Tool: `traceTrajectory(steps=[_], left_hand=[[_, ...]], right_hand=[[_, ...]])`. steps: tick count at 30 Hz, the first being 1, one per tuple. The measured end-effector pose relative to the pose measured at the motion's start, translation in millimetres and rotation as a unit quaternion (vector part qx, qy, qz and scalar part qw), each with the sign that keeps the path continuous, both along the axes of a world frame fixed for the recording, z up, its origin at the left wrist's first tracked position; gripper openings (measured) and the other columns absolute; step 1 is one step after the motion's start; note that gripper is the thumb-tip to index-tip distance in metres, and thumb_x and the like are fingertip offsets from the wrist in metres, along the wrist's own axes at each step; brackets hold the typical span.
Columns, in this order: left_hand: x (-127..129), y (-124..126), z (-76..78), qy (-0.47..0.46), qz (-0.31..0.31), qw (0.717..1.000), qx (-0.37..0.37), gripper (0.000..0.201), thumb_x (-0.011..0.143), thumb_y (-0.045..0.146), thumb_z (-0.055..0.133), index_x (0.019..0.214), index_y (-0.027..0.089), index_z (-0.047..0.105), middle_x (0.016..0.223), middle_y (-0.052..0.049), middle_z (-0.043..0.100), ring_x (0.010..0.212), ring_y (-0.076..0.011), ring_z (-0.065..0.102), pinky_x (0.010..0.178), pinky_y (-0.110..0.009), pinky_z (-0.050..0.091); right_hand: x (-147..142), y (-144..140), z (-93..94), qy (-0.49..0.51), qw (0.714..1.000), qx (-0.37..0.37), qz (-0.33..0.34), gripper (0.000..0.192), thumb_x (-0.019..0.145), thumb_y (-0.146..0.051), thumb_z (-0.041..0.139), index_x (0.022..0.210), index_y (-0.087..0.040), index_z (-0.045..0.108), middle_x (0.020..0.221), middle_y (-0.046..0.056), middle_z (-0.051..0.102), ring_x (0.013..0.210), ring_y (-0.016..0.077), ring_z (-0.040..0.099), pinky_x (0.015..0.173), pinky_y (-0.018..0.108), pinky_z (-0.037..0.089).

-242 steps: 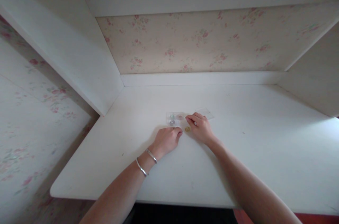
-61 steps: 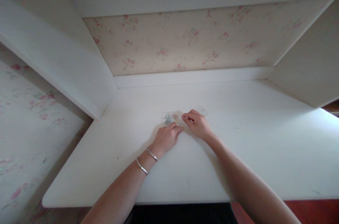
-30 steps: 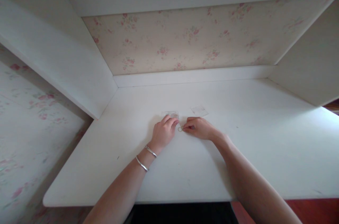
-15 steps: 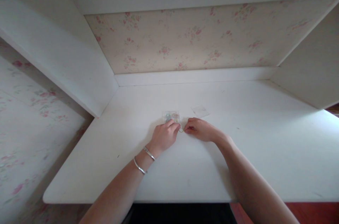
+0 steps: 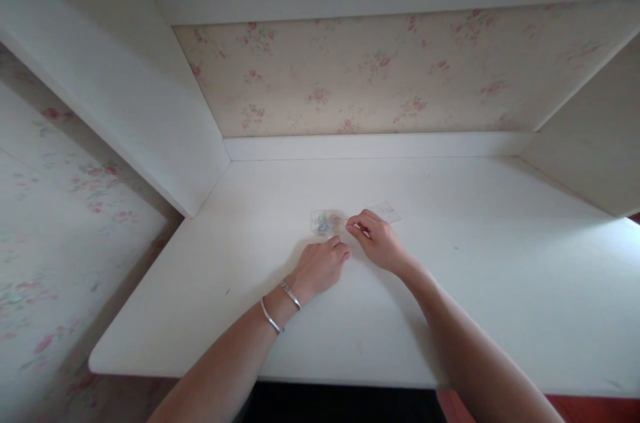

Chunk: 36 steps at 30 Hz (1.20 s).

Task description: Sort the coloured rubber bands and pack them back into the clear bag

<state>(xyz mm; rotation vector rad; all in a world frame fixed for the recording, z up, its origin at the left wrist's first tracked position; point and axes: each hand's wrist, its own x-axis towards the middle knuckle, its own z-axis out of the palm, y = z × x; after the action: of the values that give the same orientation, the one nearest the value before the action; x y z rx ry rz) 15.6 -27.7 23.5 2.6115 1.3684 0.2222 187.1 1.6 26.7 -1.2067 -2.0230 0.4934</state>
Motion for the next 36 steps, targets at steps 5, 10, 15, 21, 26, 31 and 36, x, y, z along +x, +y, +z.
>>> traceTrajectory(steps=[5, 10, 15, 21, 26, 31, 36], left_hand=[[0, 1, -1.2, 0.002, 0.0, 1.0, -0.01, 0.029, 0.095, 0.03, 0.033, 0.101, 0.02, 0.059, 0.102, -0.008, 0.061, 0.084, -0.0201, 0.063, 0.07, -0.032, 0.049], [-1, 0, 0.1, 0.005, -0.005, 1.0, -0.02, 0.026, 0.095, 0.029, 0.034, 0.103, 0.019, 0.057, 0.105, -0.009, 0.06, 0.088, -0.0205, 0.062, 0.073, -0.032, 0.049], [-5, 4, -1.9, -0.055, 0.012, 0.998, -0.01, 0.023, 0.095, 0.028, 0.036, 0.099, 0.02, 0.057, 0.101, -0.005, 0.061, 0.085, -0.0182, 0.062, 0.071, -0.029, 0.048], [-9, 22, 0.3, -0.133, 0.086, 0.987, 0.028, 0.02, 0.095, 0.027, 0.037, 0.099, 0.019, 0.055, 0.101, -0.005, 0.061, 0.09, -0.0157, 0.06, 0.077, -0.026, 0.047], [0, 29, 4.5, -0.066, 0.103, 0.99, 0.067, 0.026, 0.096, 0.029, 0.031, 0.105, 0.023, 0.055, 0.103, -0.004, 0.059, 0.083, -0.0147, 0.061, 0.068, -0.024, 0.047], [1, 25, 5.9, -0.06, 0.113, 0.989, 0.072, 0.028, 0.096, 0.033, 0.03, 0.103, 0.025, 0.056, 0.103, -0.002, 0.059, 0.081, -0.0144, 0.061, 0.065, -0.024, 0.046], [-18, 28, 2.8, -0.149, 0.17, 0.97, 0.088, 0.025, 0.095, 0.033, 0.035, 0.099, 0.024, 0.057, 0.1, -0.002, 0.059, 0.085, -0.0138, 0.059, 0.074, -0.024, 0.046]], right_hand=[[-18, 0, -17.1, -0.018, 1.0, 0.013, -0.007, 0.026, 0.093, -0.032, 0.04, 0.087, -0.02, 0.062, 0.083, 0.005, 0.057, 0.075, 0.0142, 0.054, 0.068, 0.026, 0.042], [-17, 4, -23.0, -0.026, 0.999, 0.009, -0.029, 0.028, 0.093, -0.035, 0.039, 0.09, -0.02, 0.064, 0.083, 0.004, 0.057, 0.074, 0.014, 0.054, 0.067, 0.025, 0.042], [-8, 6, -16.4, 0.029, 0.997, 0.024, -0.071, 0.029, 0.093, -0.037, 0.04, 0.092, -0.02, 0.064, 0.082, 0.005, 0.058, 0.072, 0.0147, 0.054, 0.065, 0.026, 0.042], [12, 16, -15.6, 0.032, 0.99, 0.027, -0.132, 0.03, 0.091, -0.039, 0.04, 0.089, -0.021, 0.064, 0.081, 0.005, 0.061, 0.07, 0.0155, 0.054, 0.065, 0.027, 0.041], [33, 25, -20.2, -0.044, 0.969, 0.029, -0.243, 0.029, 0.088, -0.039, 0.043, 0.094, -0.021, 0.066, 0.089, 0.008, 0.059, 0.082, 0.0201, 0.054, 0.073, 0.033, 0.04], [41, 26, -27.7, -0.169, 0.929, 0.005, -0.328, 0.043, 0.082, -0.05, 0.049, 0.115, -0.025, 0.06, 0.118, 0.013, 0.05, 0.106, 0.0322, 0.045, 0.084, 0.048, 0.035], [42, 24, -30.8, -0.215, 0.925, -0.039, -0.311, 0.063, 0.078, -0.061, 0.05, 0.13, -0.026, 0.047, 0.132, 0.016, 0.041, 0.115, 0.0365, 0.041, 0.089, 0.055, 0.032]])
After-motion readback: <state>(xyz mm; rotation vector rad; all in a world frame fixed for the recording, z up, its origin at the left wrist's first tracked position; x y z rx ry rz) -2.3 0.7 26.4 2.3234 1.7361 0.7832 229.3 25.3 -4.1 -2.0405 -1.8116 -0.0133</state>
